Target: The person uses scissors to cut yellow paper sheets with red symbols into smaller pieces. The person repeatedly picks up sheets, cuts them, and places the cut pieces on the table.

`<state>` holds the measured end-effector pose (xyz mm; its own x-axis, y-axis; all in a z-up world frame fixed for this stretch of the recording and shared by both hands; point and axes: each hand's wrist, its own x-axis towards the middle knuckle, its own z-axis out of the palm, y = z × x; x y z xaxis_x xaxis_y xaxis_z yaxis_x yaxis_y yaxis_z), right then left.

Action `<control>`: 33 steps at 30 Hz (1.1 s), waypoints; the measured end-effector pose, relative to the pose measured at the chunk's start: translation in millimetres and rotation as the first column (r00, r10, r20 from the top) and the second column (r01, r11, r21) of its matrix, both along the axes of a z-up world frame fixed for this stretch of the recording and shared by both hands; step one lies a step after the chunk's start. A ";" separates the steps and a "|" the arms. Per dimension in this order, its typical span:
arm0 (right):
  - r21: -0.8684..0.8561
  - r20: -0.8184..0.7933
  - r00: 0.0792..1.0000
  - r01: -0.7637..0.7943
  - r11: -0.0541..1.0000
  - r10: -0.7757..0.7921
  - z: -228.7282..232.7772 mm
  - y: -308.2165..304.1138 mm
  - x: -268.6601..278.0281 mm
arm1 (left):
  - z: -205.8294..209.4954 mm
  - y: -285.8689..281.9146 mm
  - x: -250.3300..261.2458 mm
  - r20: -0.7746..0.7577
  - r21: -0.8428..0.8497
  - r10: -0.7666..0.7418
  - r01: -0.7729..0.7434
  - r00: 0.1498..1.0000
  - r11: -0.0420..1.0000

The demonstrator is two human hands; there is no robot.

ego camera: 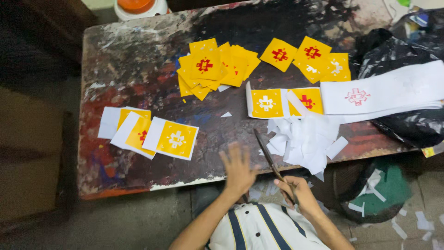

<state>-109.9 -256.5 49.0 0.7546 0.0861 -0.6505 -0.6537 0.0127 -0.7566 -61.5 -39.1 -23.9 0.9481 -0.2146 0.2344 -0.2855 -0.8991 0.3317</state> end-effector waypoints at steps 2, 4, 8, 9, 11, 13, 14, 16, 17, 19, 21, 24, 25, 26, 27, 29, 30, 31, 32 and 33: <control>-0.004 -0.029 0.998 0.051 0.999 -0.051 5.5 1.1 3.5 | 6.4 -40.3 3.2 -0.069 -0.083 -0.417 0.411 0.906 0.908; -0.059 0.088 0.996 0.011 0.998 -0.006 10.8 -2.0 4.4 | 19.0 -71.4 4.6 0.110 -0.288 -0.594 0.597 0.797 0.749; -0.050 0.094 0.995 0.019 0.999 -0.014 16.1 -13.6 1.5 | 40.6 -56.6 9.3 0.131 -0.507 -0.586 0.562 0.800 0.654; -0.052 0.090 0.996 0.022 0.998 -0.018 16.3 -15.2 -1.7 | 43.9 -37.5 14.3 0.136 -0.513 -0.460 0.460 0.877 0.725; -0.059 0.081 0.996 0.036 0.998 -0.031 16.6 -18.1 -7.8 | 47.6 23.8 28.3 0.218 -0.529 -0.118 0.219 0.969 0.820; -0.106 0.036 0.999 0.044 0.993 -0.040 14.9 -15.9 -9.8 | 51.4 98.4 44.6 0.286 -0.419 0.255 -0.119 0.924 0.900; -0.130 0.013 0.999 0.048 0.990 -0.046 14.5 -13.8 -11.6 | 53.7 137.6 49.0 0.272 -0.297 0.371 -0.289 0.888 0.910; -0.095 -0.008 0.998 0.060 0.994 -0.061 14.4 -8.8 -16.2 | 51.8 191.7 52.8 0.205 -0.061 0.537 -0.537 0.818 0.842; -0.078 -0.019 0.998 0.066 0.995 -0.068 14.7 -7.4 -18.2 | 46.2 207.4 53.2 0.185 0.015 0.589 -0.601 0.787 0.799; -0.020 -0.005 1.000 0.030 0.999 -0.030 12.8 -2.5 -16.1 | 28.4 224.2 57.5 0.094 0.013 0.606 -0.609 0.790 0.793; 0.007 0.002 1.000 0.003 1.000 -0.003 10.9 0.5 -14.3 | 8.6 236.5 66.6 -0.031 0.034 0.631 -0.630 0.775 0.776; -0.006 0.005 1.000 -0.019 1.000 0.019 8.8 2.0 -12.0 | -12.8 251.8 83.1 -0.226 0.012 0.637 -0.652 0.737 0.758; -0.012 0.010 1.000 -0.018 1.000 0.018 8.0 2.5 -11.8 | -12.7 258.2 88.7 -0.260 -0.060 0.608 -0.641 0.750 0.765; -0.017 0.015 1.000 -0.018 1.000 0.018 8.1 2.0 -12.0 | -10.1 258.6 91.9 -0.291 -0.131 0.576 -0.628 0.764 0.767; -0.028 0.012 1.000 -0.011 1.000 0.012 9.2 1.4 -12.7 | -3.7 254.8 92.8 -0.239 -0.125 0.540 -0.577 0.807 0.807; -0.053 0.007 1.000 0.005 0.999 -0.005 11.7 0.6 -13.9 | 19.6 242.5 89.5 -0.134 -0.107 0.452 -0.466 0.882 0.878; -0.048 0.012 1.000 0.029 0.998 -0.028 12.7 0.7 -14.5 | 34.3 232.6 89.0 -0.137 -0.146 0.326 -0.344 0.935 0.927; -0.045 0.013 0.999 0.052 0.998 -0.051 14.0 0.7 -15.6 | 49.0 219.3 88.5 -0.138 -0.186 0.194 -0.218 0.971 0.958; -0.042 0.015 0.997 0.075 0.996 -0.075 15.2 0.9 -16.7 | 62.5 203.0 90.1 -0.134 -0.225 0.058 -0.088 0.989 0.970; -0.041 0.038 0.996 0.084 0.996 -0.082 16.5 1.3 -18.7 | 74.1 186.2 92.2 -0.125 -0.189 -0.023 -0.002 0.992 0.982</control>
